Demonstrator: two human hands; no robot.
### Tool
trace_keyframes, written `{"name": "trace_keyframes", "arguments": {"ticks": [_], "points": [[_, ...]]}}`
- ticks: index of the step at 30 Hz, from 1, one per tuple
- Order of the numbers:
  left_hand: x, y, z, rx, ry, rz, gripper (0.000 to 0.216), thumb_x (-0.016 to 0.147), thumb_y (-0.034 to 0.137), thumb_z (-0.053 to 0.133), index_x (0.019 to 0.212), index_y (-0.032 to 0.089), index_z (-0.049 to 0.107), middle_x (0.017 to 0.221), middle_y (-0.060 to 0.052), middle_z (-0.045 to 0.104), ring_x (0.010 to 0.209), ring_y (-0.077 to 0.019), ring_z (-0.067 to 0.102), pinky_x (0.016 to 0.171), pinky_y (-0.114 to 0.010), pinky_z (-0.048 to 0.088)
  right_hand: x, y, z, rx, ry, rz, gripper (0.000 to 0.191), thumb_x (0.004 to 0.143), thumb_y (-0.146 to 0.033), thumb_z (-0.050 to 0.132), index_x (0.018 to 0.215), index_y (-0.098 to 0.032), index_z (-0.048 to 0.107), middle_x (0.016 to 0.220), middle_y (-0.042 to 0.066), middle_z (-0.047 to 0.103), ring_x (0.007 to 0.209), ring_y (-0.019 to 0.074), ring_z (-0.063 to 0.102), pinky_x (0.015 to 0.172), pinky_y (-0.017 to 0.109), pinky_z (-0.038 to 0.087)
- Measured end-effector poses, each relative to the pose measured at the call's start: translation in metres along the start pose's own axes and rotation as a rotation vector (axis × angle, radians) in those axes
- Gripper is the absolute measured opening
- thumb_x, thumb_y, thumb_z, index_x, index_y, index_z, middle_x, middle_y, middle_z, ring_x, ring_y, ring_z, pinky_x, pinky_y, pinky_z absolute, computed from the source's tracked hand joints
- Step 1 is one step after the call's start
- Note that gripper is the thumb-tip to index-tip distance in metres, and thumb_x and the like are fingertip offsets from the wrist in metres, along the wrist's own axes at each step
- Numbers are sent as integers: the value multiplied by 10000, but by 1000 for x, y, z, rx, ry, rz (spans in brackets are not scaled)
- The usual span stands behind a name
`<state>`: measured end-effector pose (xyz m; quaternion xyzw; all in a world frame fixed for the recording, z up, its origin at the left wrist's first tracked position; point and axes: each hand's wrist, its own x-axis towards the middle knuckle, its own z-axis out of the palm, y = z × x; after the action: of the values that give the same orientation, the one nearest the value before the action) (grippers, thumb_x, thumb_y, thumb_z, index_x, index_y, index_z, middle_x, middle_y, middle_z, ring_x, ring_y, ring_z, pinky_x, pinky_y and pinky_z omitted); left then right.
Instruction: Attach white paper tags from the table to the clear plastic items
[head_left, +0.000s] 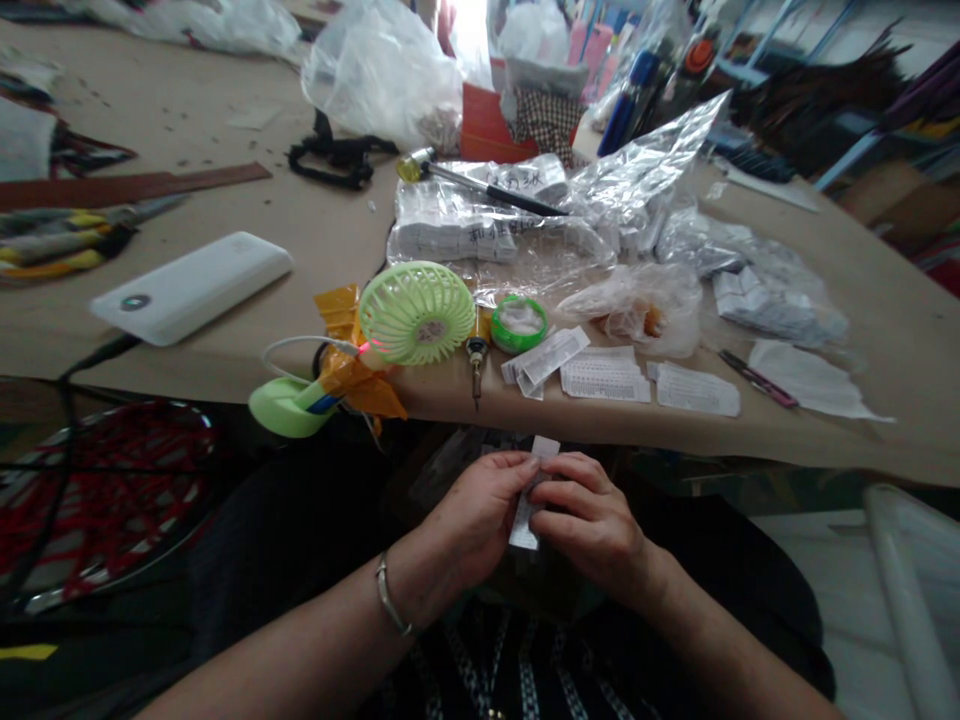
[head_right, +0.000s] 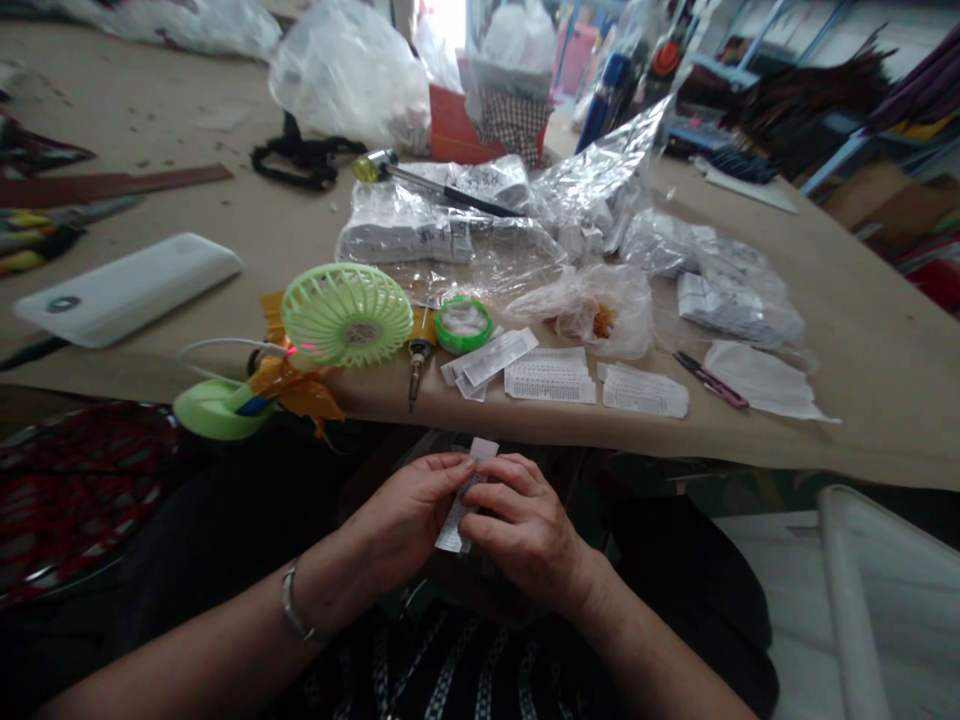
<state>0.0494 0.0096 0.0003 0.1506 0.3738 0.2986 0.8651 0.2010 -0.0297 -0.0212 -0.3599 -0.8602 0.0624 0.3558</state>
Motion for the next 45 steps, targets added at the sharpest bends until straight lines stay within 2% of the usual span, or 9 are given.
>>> {"name": "trace_keyframes", "arguments": {"ticks": [4,8,12,15,20,31,36,41,45], "points": [[1,-2,0,-23,38,3,150,630,160,739,720,71,658,656,-52,631,539,-98,557,479,-182,382,0,-5,2,13,5,8,107,811,-110,592,831,-203,640,913,16,677,1069,192,529,921,382,463],[0,-4,-2,19,62,-21,125,687,164,716,747,83,641,604,-40,627,484,-101,563,467,-192,426,-1,-1,-12,-80,13,53,221,813,-163,596,1031,-190,615,971,53,674,1090,209,528,912,387,491],[2,-4,-5,141,154,-71,103,783,191,631,827,99,617,690,-92,685,561,-154,638,542,-253,515,-14,27,-44,-395,215,266,371,834,-203,560,1202,-182,523,1086,110,616,1149,262,489,931,479,462],[3,-5,-4,159,167,-97,72,805,172,599,810,100,602,680,-86,685,592,-161,654,551,-248,521,-30,51,-63,-678,204,443,468,835,-281,565,1269,-133,472,1166,163,560,1155,305,462,951,530,411],[2,-5,0,150,154,-111,89,794,182,614,797,93,607,662,-83,681,574,-158,648,533,-241,514,-45,67,-68,-830,101,482,358,860,-250,521,1201,-143,551,1143,140,598,1098,277,501,928,474,402],[0,-4,-3,147,173,-100,74,815,165,577,805,95,599,666,-86,676,582,-163,649,550,-256,520,-42,75,-81,-566,343,432,89,834,-175,560,866,-199,639,878,52,663,871,194,600,826,373,468],[-1,0,0,150,160,-83,113,833,154,535,797,87,619,672,-94,671,554,-150,629,535,-252,506,-21,38,-61,-352,499,283,187,769,-103,618,906,-229,625,958,43,649,994,231,593,884,452,474],[-1,2,1,34,92,20,89,761,100,580,691,79,630,592,-43,615,480,-87,541,465,-176,412,2,-8,-7,-70,120,55,146,811,-111,563,896,-207,633,961,49,653,1022,221,562,892,434,471],[0,0,-6,-13,110,82,60,666,100,648,625,97,605,586,-18,588,507,-80,522,467,-169,373,5,-15,19,-87,54,16,134,846,-122,522,847,-187,639,908,46,664,1009,196,555,935,419,440]]}}
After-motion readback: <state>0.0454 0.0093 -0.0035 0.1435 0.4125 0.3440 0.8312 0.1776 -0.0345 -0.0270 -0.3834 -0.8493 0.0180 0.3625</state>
